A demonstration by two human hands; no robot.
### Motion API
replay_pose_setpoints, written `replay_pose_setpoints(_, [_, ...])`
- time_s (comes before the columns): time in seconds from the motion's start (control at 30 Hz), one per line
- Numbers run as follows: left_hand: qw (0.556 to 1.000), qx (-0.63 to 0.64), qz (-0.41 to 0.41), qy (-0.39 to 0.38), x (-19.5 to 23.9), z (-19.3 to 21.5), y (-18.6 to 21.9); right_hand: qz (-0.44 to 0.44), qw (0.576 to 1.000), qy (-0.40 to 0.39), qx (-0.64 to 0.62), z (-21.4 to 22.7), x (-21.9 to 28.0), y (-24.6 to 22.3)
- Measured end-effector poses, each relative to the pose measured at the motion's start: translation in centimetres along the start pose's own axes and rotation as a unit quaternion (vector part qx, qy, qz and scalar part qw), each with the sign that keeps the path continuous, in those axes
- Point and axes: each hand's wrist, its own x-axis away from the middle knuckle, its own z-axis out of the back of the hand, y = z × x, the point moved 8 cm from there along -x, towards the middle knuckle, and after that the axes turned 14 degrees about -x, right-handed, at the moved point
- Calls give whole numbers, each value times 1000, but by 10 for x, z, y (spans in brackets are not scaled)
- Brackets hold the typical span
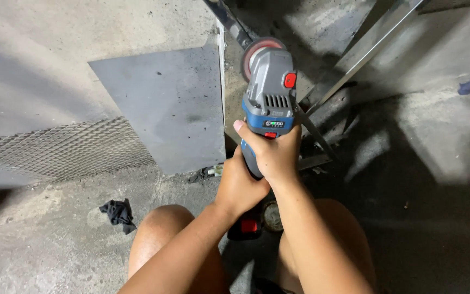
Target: The person grinds the edges of a triangular metal frame with a cordless angle grinder to smooth welds and surfaces.
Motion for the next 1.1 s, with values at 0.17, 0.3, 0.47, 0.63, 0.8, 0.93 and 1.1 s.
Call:
replay_pose_setpoints(0.17, [1000, 16, 1, -2, -1, 0, -6, 16, 1000, -10, 1, -2, 0, 3])
replay_pose_setpoints(0.3, [1000, 13, -4, 0, 0, -1, -6, 15, 1000, -8, -3, -5, 2, -4])
replay_pose_setpoints(0.47, [1000, 0, 6, -16, 7, -3, -2, 12, 1000, 10, 10, 6, 8, 3])
replay_pose_setpoints(0.63, [1000, 2, 4, -26, 7, -10, -3, -3, 1000, 21, 1, 11, 9, 5])
replay_pose_setpoints(0.8, [1000, 12, 2, -11, 7, -6, 1, -9, 1000, 13, -3, 11, 8, 9])
replay_pose_setpoints(0.93, [1000, 2, 8, -3, 5, -3, 1, -11, 1000, -9, -9, 4, 5, 7])
replay_pose_setpoints(1.1, [1000, 12, 5, 8, 7, 0, -2, -7, 1000, -20, -8, 1, 8, 13])
